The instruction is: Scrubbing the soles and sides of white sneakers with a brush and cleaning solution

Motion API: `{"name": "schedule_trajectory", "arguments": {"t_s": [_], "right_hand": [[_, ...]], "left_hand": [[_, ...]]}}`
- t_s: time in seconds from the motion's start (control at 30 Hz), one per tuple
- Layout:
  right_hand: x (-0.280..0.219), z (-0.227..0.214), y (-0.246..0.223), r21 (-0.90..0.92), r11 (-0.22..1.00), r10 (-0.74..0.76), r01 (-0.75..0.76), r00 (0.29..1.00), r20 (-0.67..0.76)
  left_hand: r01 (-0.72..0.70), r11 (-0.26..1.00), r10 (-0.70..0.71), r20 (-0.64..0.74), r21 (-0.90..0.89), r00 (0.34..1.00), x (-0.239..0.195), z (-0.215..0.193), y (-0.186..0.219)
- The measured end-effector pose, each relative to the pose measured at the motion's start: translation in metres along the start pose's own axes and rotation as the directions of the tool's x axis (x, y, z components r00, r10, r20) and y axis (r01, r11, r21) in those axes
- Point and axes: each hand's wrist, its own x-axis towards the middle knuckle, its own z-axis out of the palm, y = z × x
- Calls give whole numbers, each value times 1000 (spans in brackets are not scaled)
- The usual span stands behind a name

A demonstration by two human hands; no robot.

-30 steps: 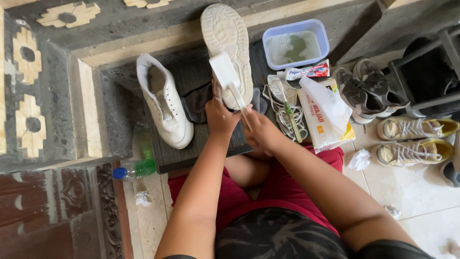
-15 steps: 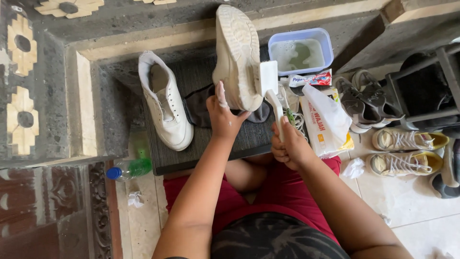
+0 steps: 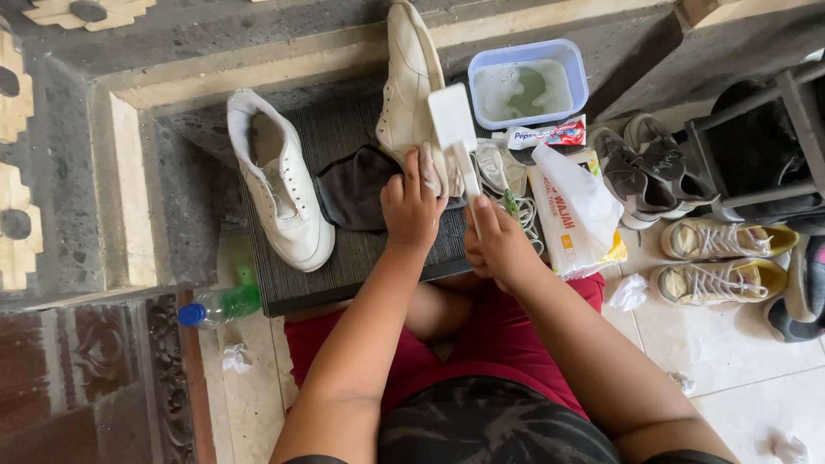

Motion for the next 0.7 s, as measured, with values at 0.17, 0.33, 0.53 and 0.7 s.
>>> {"name": "schedule_trajectory", "arguments": {"t_s": [0.17,0.33,0.53,0.7], "right_hand": [[7,9,11,-70,997,-14,13,1000,-11],[-24,9,53,-33,995,90,-94,990,-107],[-7,20,41,-59,996,67,-73,992,-105],[47,26,-14,-43,989,-144,142,989,-30]], "left_hand": [[-6,999,7,-18,39,1000,5,-2,-2],[-20,999,22,-44,40,999,1,0,-4],[-19,1000,19,-41,10,999,-1,0,-4],[-45,999,44,-56,-10,997,-4,2,-6]]}}
